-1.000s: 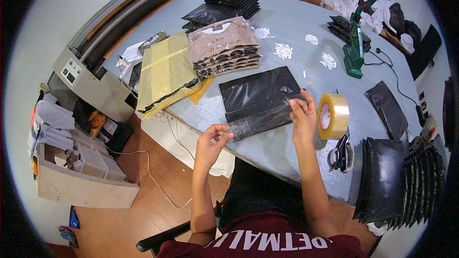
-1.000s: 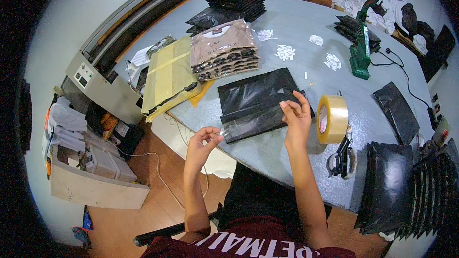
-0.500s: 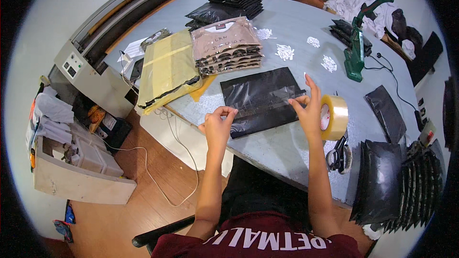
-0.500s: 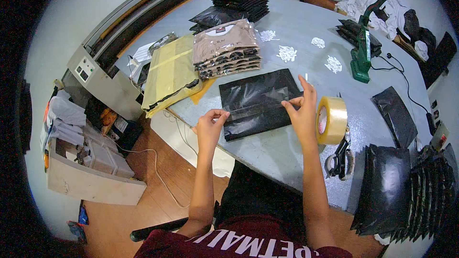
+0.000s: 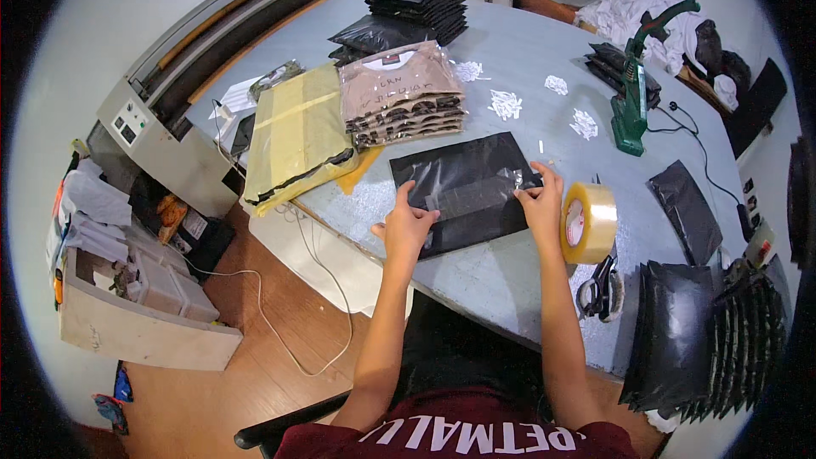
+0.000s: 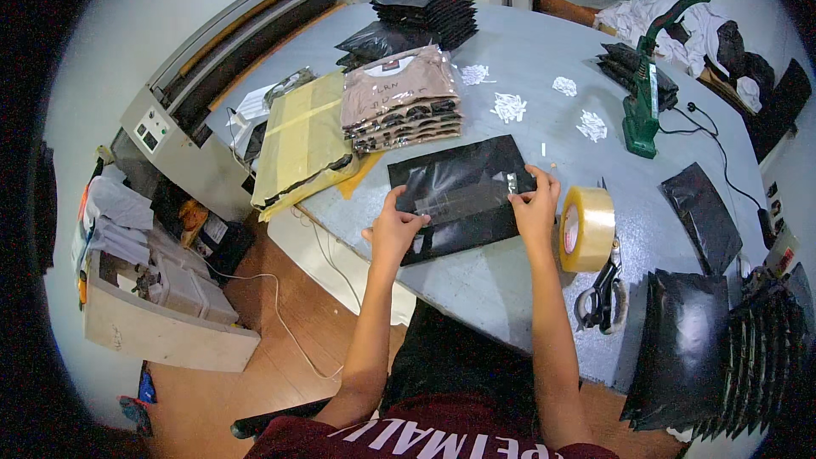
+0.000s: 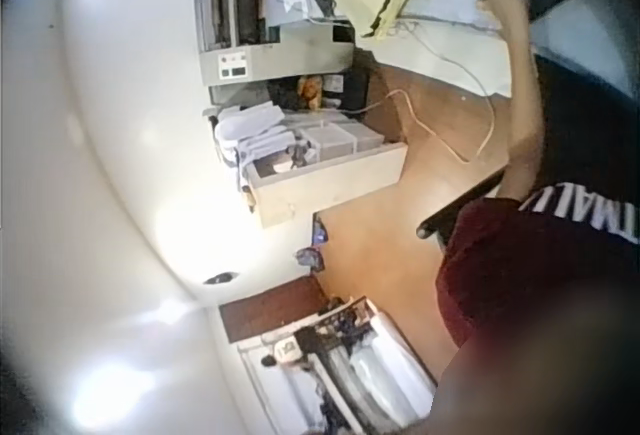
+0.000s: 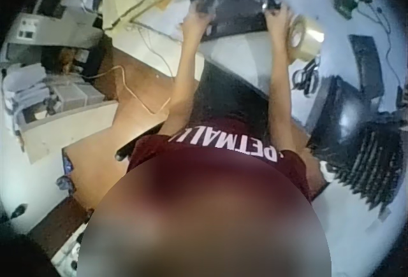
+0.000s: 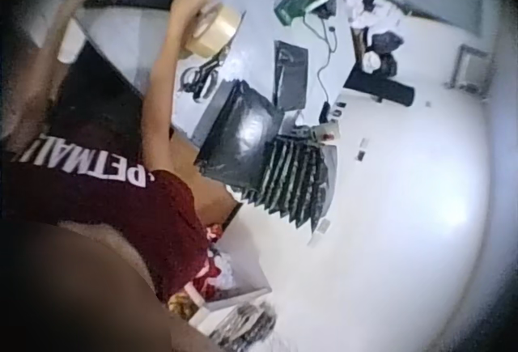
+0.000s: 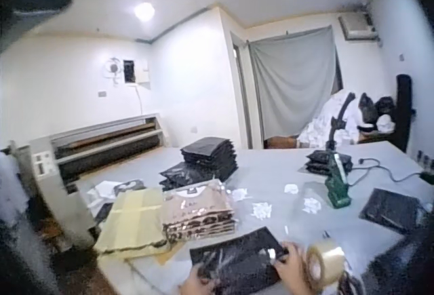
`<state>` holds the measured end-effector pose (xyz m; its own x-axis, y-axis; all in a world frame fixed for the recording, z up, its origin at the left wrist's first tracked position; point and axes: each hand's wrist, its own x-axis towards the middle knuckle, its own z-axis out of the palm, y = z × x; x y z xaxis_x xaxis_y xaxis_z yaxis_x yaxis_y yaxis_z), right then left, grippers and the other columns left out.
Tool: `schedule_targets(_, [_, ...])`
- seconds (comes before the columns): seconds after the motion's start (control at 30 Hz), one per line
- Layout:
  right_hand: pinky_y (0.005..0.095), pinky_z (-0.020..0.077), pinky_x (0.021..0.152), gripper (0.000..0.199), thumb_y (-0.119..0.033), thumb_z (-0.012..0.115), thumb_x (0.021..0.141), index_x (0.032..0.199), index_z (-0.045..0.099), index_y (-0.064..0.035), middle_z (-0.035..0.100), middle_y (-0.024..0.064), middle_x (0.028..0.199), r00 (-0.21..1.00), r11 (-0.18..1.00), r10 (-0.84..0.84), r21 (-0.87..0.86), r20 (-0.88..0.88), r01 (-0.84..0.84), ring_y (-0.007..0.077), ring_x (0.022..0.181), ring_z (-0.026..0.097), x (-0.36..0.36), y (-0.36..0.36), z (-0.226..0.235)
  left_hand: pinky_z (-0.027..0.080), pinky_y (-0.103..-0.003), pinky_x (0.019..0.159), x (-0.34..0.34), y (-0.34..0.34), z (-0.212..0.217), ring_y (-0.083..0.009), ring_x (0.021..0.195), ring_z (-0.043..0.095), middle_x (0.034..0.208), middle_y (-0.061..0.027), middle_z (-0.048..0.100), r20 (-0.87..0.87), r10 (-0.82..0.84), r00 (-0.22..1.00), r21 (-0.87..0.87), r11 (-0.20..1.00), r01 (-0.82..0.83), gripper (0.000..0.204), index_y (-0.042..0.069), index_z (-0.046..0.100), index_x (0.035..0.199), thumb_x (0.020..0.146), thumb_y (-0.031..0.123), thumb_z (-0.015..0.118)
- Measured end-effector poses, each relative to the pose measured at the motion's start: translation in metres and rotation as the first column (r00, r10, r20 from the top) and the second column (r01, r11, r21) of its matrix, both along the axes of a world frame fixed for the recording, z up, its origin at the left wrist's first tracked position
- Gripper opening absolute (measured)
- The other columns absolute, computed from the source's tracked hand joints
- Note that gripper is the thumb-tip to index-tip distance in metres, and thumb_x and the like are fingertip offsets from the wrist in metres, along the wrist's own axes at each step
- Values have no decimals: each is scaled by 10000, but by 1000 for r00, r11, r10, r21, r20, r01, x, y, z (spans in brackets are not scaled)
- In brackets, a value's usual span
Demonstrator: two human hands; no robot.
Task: Packing clothing items into black plastic shipping bags and sealing them with tape.
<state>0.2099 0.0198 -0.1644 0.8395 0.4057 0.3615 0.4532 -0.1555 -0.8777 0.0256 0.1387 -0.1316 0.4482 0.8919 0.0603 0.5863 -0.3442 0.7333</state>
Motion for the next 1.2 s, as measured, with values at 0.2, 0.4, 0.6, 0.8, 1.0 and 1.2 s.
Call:
schedule_targets(0.2, [265, 466, 661, 516, 103, 614, 639, 1108, 480, -66, 357, 139, 1115, 1000, 1000, 27, 4, -6, -27, 169, 670, 562, -3, 6, 2, 224, -403, 726, 4, 9, -9, -187, 707, 594, 701, 6, 646, -19, 32, 999, 68, 997, -30, 595, 147, 447, 1165, 645, 270, 708])
schedule_targets(0.4, [262, 460, 654, 477, 105, 606, 650, 1082, 487, -58, 357, 138, 1109, 999, 1000, 16, 14, 49, -16, 169, 652, 566, -2, 9, -1, 222, -411, 732, 8, 9, -28, -178, 751, 575, 696, 19, 638, -12, 51, 999, 156, 987, -49, 528, 145, 478, 1127, 657, 239, 699])
schedule_targets(0.6, [380, 378, 829, 518, 37, 667, 604, 1080, 503, -87, 357, 161, 1158, 959, 988, -57, -122, 277, 93, 270, 965, 466, -3, 9, -10, 227, -387, 748, 5, -3, -39, -161, 820, 491, 729, 56, 606, 22, 53, 998, 282, 958, -57, 482, 146, 482, 1129, 690, 197, 676])
schedule_targets(0.8, [405, 247, 899, 497, -205, 689, 615, 1081, 522, -162, 512, 60, 1067, 941, 968, -8, -234, 337, 92, 271, 1041, 382, 22, 5, -3, 218, -361, 735, 5, -9, -42, -148, 786, 464, 739, 65, 599, 102, 30, 994, 384, 921, -67, 472, 154, 493, 1127, 694, 190, 677])
schedule_targets(1.0, [460, 209, 921, 404, -314, 688, 576, 938, 614, -148, 566, 72, 951, 956, 811, 247, -574, 159, -113, 304, 1041, 389, 40, 9, 18, 226, -356, 733, 3, -8, -45, -136, 818, 470, 740, 79, 588, 149, 7, 989, 435, 898, -72, 488, 139, 506, 1122, 671, 159, 693])
schedule_targets(1.2, [438, 304, 876, 279, -232, 738, 563, 745, 608, -65, 582, 71, 835, 885, 756, 465, -518, -6, -400, 251, 892, 503, 63, 0, 20, 224, -396, 810, -4, -14, -33, -174, 935, 445, 988, 14, 542, 89, -18, 996, 512, 858, -30, 528, 137, 501, 1135, 655, 213, 707])
